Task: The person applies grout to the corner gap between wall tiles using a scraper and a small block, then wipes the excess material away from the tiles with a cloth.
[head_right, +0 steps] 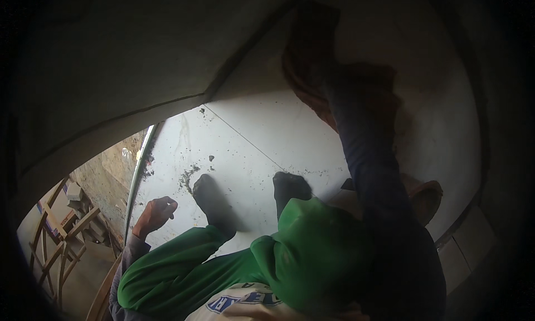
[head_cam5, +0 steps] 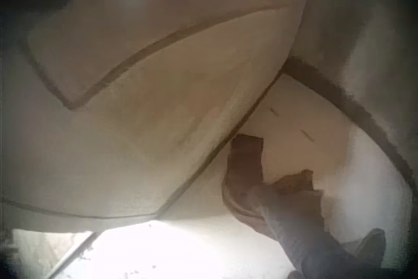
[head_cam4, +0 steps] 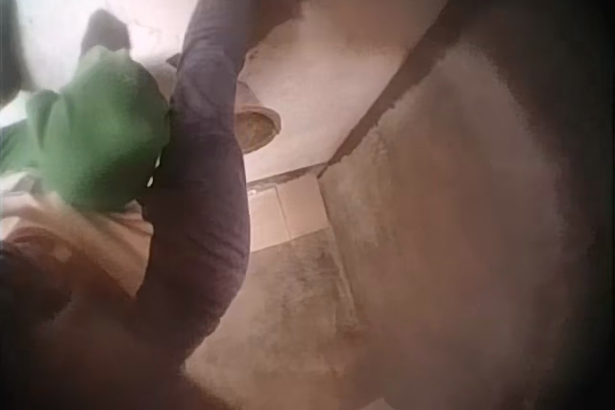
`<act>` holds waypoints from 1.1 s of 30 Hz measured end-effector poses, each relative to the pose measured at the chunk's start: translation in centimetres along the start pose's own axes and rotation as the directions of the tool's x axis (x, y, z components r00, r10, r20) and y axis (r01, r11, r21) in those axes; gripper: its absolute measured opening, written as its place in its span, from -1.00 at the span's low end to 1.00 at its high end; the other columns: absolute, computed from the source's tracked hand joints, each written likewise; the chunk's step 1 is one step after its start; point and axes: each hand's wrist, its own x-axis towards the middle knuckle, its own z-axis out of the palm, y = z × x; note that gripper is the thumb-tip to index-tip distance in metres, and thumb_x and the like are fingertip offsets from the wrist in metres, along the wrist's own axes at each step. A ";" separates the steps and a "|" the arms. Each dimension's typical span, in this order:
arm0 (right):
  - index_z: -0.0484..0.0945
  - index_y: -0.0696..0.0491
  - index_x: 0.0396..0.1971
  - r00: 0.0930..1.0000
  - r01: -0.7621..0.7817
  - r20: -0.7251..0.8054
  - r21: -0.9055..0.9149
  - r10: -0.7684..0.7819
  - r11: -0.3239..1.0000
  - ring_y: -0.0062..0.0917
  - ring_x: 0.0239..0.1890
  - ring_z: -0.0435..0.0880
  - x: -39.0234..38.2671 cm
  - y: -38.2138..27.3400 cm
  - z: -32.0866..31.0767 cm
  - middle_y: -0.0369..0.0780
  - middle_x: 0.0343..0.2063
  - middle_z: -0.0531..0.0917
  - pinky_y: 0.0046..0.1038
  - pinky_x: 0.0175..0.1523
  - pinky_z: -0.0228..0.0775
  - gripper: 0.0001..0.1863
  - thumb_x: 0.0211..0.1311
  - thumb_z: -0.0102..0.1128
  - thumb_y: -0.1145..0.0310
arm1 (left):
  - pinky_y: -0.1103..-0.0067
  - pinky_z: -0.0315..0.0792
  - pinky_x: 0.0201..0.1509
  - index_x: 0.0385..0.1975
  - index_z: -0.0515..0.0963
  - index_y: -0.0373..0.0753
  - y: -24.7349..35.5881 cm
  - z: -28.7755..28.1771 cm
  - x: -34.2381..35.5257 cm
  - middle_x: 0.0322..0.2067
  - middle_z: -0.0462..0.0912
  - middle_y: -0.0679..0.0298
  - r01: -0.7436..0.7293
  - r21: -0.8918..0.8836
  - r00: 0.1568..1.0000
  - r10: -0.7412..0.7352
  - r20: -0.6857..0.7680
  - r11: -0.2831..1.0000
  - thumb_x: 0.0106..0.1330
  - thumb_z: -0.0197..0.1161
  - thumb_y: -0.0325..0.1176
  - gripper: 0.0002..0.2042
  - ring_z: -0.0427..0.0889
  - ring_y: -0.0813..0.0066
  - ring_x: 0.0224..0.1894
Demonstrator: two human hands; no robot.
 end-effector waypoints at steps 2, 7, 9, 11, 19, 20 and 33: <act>0.57 0.15 0.24 0.998 0.056 0.026 0.049 -0.057 0.997 0.01 0.22 0.59 -3.9 -4.5 -2.0 0.03 0.17 0.63 0.19 0.37 0.27 -0.53 0.41 0.12 0.29 | 0.41 0.59 -0.29 -0.12 0.72 -0.39 0.6 -0.2 0.6 -0.53 0.77 0.09 -0.033 0.051 0.999 0.033 -0.003 0.998 0.57 0.23 -0.10 -0.61 0.79 0.36 -0.45; 0.61 -0.02 0.25 0.935 0.015 0.250 0.682 -0.252 0.731 0.00 0.19 0.61 -14.3 -17.3 -9.5 0.01 0.07 0.68 0.17 0.37 0.31 -0.57 0.44 0.10 0.26 | 0.32 0.60 -0.26 -0.10 0.73 -0.37 1.6 -0.8 0.6 -0.47 0.78 0.03 -0.070 0.108 0.996 0.076 -0.052 0.992 0.56 0.26 -0.15 -0.66 0.80 0.24 -0.41; 0.68 -0.03 -0.03 0.816 0.383 0.046 0.705 -0.577 0.598 -0.05 0.09 0.67 -20.8 -17.4 -3.4 -0.02 -0.06 0.74 0.12 0.32 0.38 -0.75 0.47 0.12 0.21 | 0.25 0.62 -0.20 -0.11 0.75 -0.35 2.5 -1.1 0.8 -0.41 0.80 -0.04 -0.136 0.179 0.984 0.154 -0.093 0.974 0.55 0.28 -0.17 -0.68 0.81 0.08 -0.35; 0.67 -0.01 0.00 0.637 0.098 0.436 0.772 -0.636 0.628 0.00 0.02 0.70 -15.7 -17.8 -10.8 0.03 -0.09 0.74 0.09 0.23 0.45 -0.72 0.48 0.15 0.18 | 0.25 0.62 -0.16 -0.10 0.75 -0.35 1.1 -1.3 -2.5 -0.40 0.80 -0.05 -0.068 0.177 0.987 0.092 -0.133 0.982 0.56 0.26 -0.16 -0.67 0.82 0.05 -0.32; 0.68 0.08 0.01 0.981 0.000 0.141 0.691 -0.135 0.723 0.14 0.01 0.69 -13.1 -17.6 -11.3 0.11 0.06 0.69 0.20 0.27 0.40 -0.66 0.52 0.09 0.16 | 0.27 0.64 -0.13 -0.08 0.73 -0.41 0.1 0.9 -4.9 -0.36 0.81 -0.06 -0.033 0.021 0.990 0.036 -0.134 0.999 0.57 0.24 -0.17 -0.65 0.82 0.04 -0.29; 0.69 0.06 0.02 0.913 0.189 0.179 0.610 -0.366 0.770 0.16 -0.08 0.71 -15.1 -19.5 -11.5 0.08 -0.03 0.74 0.21 0.37 0.34 -0.66 0.52 0.08 0.17 | 0.27 0.64 -0.13 -0.08 0.73 -0.41 -0.6 1.5 -5.3 -0.36 0.81 -0.06 -0.025 0.005 0.990 0.026 -0.138 1.000 0.57 0.24 -0.17 -0.65 0.82 0.04 -0.29; 0.68 0.06 -0.06 0.638 0.470 -0.085 0.830 -0.765 0.300 -0.09 0.01 0.75 -17.7 -28.9 -16.5 -0.04 -0.20 0.76 0.07 0.56 0.25 -0.75 0.32 0.16 0.37 | 0.34 0.60 -0.23 -0.07 0.70 -0.43 -4.1 4.2 -8.0 -0.45 0.76 0.03 -0.004 -0.166 0.982 -0.027 -0.186 0.986 0.58 0.20 -0.12 -0.60 0.78 0.29 -0.39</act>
